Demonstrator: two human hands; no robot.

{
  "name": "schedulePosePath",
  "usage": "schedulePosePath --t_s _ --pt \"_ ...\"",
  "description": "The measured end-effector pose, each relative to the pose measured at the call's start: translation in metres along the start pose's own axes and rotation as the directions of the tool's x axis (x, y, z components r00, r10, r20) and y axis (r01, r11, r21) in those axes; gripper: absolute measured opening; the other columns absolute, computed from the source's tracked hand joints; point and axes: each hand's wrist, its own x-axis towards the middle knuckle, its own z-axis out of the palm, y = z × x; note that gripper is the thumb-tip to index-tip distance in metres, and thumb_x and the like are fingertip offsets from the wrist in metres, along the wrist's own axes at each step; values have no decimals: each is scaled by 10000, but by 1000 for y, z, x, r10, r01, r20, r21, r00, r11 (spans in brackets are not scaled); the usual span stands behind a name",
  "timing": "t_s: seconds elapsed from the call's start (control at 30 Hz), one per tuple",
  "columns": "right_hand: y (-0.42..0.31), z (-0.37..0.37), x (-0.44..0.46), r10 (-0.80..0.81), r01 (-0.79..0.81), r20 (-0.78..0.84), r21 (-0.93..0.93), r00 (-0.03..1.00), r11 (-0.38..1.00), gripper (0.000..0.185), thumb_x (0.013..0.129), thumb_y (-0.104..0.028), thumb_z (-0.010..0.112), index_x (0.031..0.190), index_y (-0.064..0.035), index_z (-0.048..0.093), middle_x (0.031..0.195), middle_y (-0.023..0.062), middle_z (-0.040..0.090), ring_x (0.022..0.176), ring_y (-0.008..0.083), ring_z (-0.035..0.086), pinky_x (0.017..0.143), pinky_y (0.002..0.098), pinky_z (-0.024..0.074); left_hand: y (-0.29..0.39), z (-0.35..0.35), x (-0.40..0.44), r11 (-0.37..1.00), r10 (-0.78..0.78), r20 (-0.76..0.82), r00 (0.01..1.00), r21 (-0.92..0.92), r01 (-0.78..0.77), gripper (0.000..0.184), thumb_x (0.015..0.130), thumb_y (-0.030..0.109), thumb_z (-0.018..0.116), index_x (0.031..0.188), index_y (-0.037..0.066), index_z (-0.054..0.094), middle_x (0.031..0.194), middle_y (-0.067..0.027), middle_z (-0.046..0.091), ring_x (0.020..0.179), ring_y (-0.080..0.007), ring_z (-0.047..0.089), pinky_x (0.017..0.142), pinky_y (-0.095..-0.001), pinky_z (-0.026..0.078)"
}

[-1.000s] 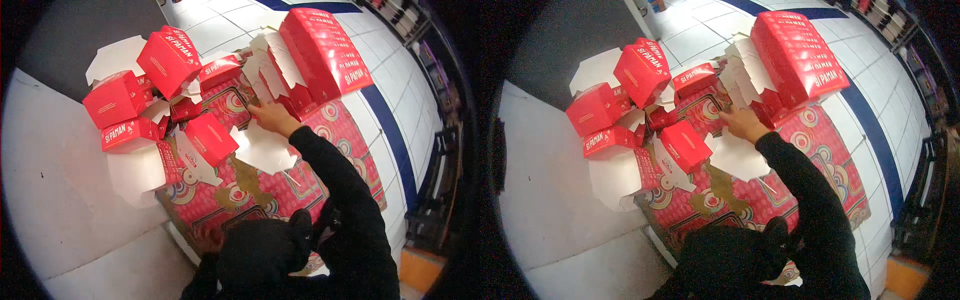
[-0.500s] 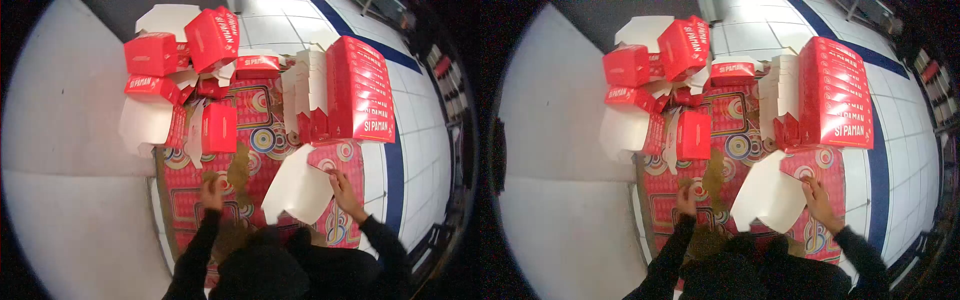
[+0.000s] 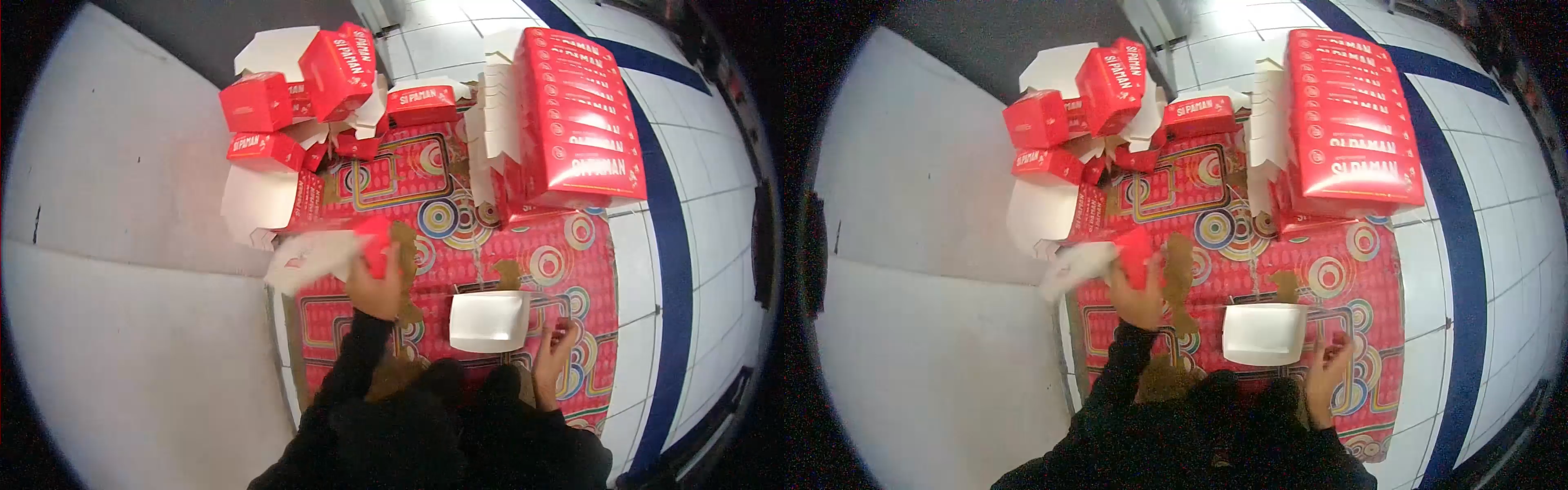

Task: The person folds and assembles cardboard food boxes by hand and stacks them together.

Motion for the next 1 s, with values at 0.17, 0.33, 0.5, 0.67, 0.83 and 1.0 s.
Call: schedulePosePath --t_s 0.17,0.33,0.5,0.67,0.83,1.0 --pt "-109 16 9 -316 199 401 308 860 930 541 959 -266 633 1388 -48 384 1133 100 522 1040 182 551 883 334 476 81 11 -41 862 228 650 725 212 -461 282 908 181 574 1137 16 580 901 -104 645 769 -297 658 569 -432 503" --pt "-91 33 17 -201 -313 630 606 750 732 449 1011 -417 518 1321 -124 377 1183 50 471 1130 169 524 983 338 438 107 25 -84 775 470 693 547 -27 -631 441 850 168 590 1261 20 525 987 -103 588 770 -238 667 541 -336 526" --pt "-78 16 12 -100 -280 535 582 839 763 401 1045 -398 447 1301 -92 416 1181 44 509 1166 150 500 988 327 425 101 30 -93 634 749 465 472 -294 -715 450 795 197 675 1186 2 572 971 -105 600 674 -269 642 546 -396 514" --pt "-47 -50 48 -21 -185 292 658 956 730 554 1050 -374 420 1472 -24 341 1372 102 503 1234 191 495 1032 339 412 40 -9 -89 693 693 223 685 -469 -547 165 812 187 697 890 51 646 737 -90 574 654 -235 576 639 -389 481" --pt "-15 -90 53 -70 -94 440 341 896 935 531 1039 -302 432 1476 -10 361 1411 146 472 1286 209 472 1067 341 385 -56 23 -129 899 -208 519 829 -232 371 247 885 211 692 1012 11 624 864 -101 659 787 -236 637 722 -337 496" --pt "-16 -10 48 -105 54 482 118 870 991 469 1004 -212 539 1390 -9 364 1267 193 535 1106 245 582 897 361 494 -65 52 -148 912 -203 670 714 -136 388 378 925 75 623 1282 10 516 1188 -166 632 1080 -247 629 937 -342 479"
